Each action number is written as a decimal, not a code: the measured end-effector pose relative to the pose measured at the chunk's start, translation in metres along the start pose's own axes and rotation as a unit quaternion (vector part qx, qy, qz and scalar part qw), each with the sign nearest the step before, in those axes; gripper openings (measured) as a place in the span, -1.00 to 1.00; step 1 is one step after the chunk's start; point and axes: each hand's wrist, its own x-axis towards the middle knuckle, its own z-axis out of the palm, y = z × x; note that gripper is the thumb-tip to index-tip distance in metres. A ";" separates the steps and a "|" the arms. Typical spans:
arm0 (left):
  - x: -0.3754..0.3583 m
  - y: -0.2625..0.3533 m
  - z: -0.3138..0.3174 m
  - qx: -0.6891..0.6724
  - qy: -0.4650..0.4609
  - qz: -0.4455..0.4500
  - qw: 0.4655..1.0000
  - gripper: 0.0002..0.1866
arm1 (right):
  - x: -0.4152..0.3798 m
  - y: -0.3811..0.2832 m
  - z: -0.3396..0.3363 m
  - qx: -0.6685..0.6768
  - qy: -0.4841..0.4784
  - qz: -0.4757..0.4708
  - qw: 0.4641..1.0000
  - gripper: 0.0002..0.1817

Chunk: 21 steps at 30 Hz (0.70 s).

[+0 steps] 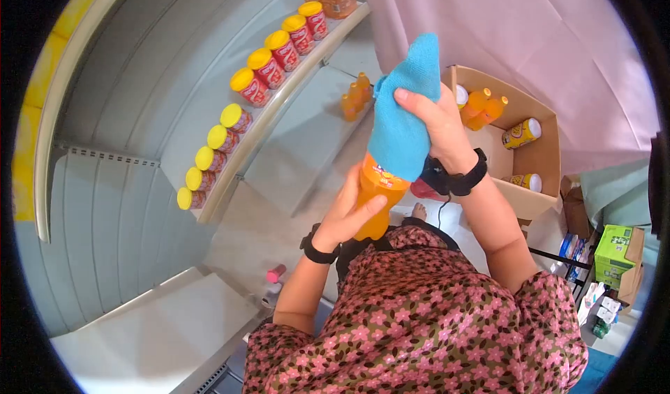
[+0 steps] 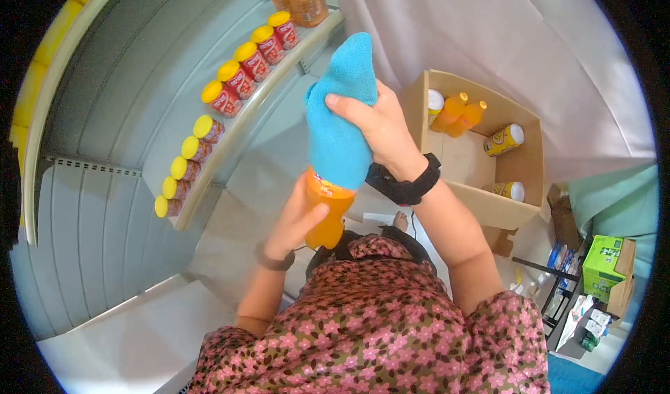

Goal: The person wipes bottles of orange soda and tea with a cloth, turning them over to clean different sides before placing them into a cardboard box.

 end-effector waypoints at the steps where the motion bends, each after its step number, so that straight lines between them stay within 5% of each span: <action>1: 0.006 -0.001 0.011 0.016 0.002 0.005 1.000 -0.28 | -0.001 -0.002 -0.011 0.006 0.005 -0.003 1.000 -0.56; 4: 0.022 -0.014 0.048 0.015 0.020 0.024 0.999 -0.31 | -0.013 -0.003 -0.031 -0.063 0.036 -0.075 0.995 -0.46; 8: 0.053 -0.034 0.082 -0.030 0.055 0.050 0.997 -0.26 | -0.037 0.010 -0.062 -0.191 0.022 -0.116 0.975 -0.09; 9: 0.052 -0.013 0.105 -0.051 0.114 -0.018 0.992 -0.14 | -0.044 0.013 -0.067 -0.233 0.035 -0.130 0.963 0.04; 10: 0.057 -0.018 0.109 -0.050 0.112 -0.017 0.992 -0.14 | -0.051 0.015 -0.073 -0.233 0.035 -0.132 0.963 0.04; 12: 0.069 -0.030 0.109 -0.276 0.055 0.013 0.959 -0.03 | -0.063 0.019 -0.085 -0.220 0.007 -0.170 0.961 0.06; 21: 0.092 -0.060 0.139 -0.162 0.080 0.045 0.982 0.01 | -0.081 0.009 -0.139 -0.287 -0.026 -0.130 0.949 0.07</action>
